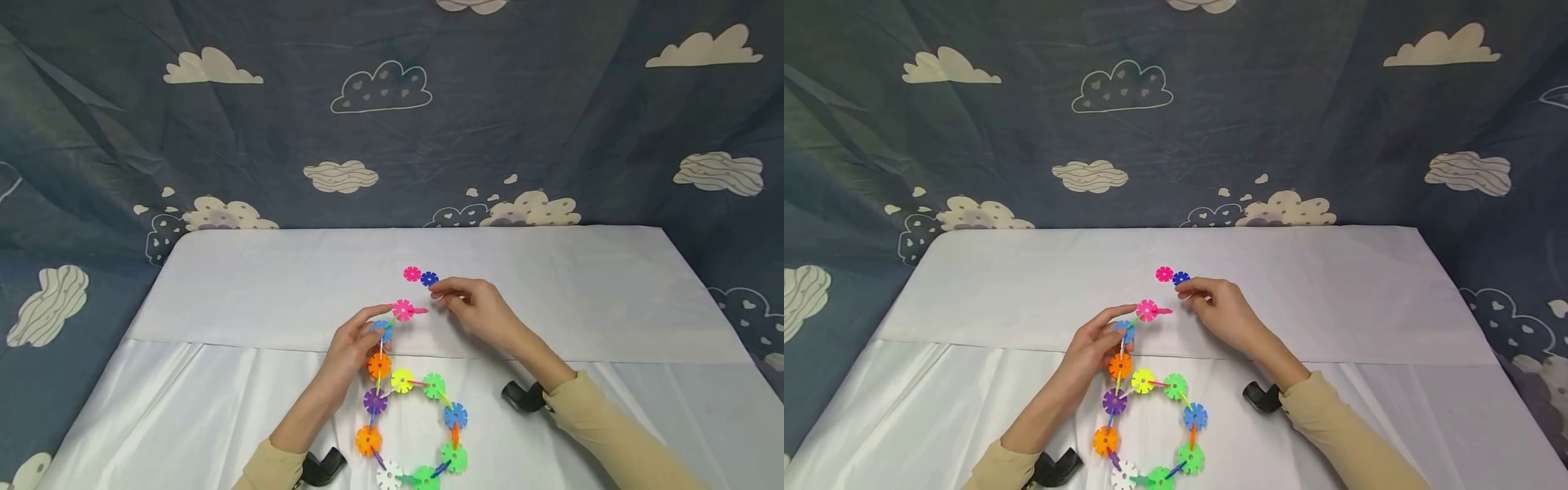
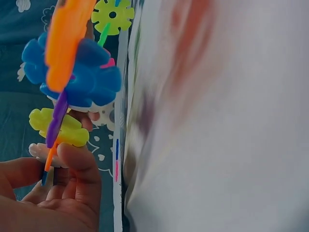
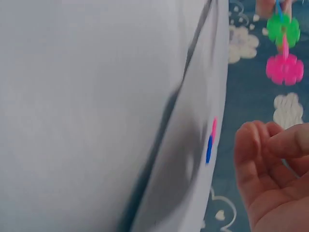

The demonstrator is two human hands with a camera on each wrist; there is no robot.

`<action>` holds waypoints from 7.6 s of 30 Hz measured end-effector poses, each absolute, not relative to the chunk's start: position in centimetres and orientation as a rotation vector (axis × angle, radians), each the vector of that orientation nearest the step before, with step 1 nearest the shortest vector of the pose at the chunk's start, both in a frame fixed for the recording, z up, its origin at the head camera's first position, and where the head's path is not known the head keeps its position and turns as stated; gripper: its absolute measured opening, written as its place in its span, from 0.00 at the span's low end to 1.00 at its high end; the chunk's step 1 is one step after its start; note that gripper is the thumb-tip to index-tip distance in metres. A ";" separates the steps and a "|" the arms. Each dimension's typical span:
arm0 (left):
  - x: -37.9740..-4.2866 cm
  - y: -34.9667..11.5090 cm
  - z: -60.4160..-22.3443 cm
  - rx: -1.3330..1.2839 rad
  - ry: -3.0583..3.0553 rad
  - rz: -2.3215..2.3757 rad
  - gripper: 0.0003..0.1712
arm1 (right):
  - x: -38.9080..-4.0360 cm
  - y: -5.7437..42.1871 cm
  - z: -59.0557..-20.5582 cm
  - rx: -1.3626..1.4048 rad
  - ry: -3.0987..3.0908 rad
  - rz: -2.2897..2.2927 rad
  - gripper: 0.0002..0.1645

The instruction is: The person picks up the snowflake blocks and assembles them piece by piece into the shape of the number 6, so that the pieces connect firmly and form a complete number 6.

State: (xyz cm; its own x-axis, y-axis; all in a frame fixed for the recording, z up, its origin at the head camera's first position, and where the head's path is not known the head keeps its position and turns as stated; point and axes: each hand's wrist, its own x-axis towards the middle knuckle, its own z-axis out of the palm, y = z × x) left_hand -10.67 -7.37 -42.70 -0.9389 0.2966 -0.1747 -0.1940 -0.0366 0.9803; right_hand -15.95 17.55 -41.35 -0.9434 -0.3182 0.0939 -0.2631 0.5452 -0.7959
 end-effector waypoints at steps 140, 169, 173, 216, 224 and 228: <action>-14.9 -6.6 -42.5 0.256 1.915 1.736 0.22 | -24.4 15.5 -42.7 -0.579 2.744 -0.935 0.18; -17.2 -5.9 -42.9 0.399 1.787 1.740 0.18 | -18.9 19.3 -40.8 -0.407 2.690 -1.225 0.03; -17.2 -6.0 -42.8 0.406 1.835 1.708 0.18 | -16.9 19.9 -40.5 -0.348 2.657 -1.336 0.05; -16.7 -5.8 -42.3 0.326 1.885 1.802 0.16 | -12.8 18.3 -41.8 -0.515 2.717 -1.665 0.08; -16.9 -6.4 -42.3 0.280 1.889 1.779 0.18 | -12.7 18.4 -41.4 -0.277 2.736 -1.498 0.16; -17.2 -6.7 -42.3 0.274 1.897 1.723 0.22 | -12.0 19.0 -40.9 -0.148 2.778 -1.367 0.20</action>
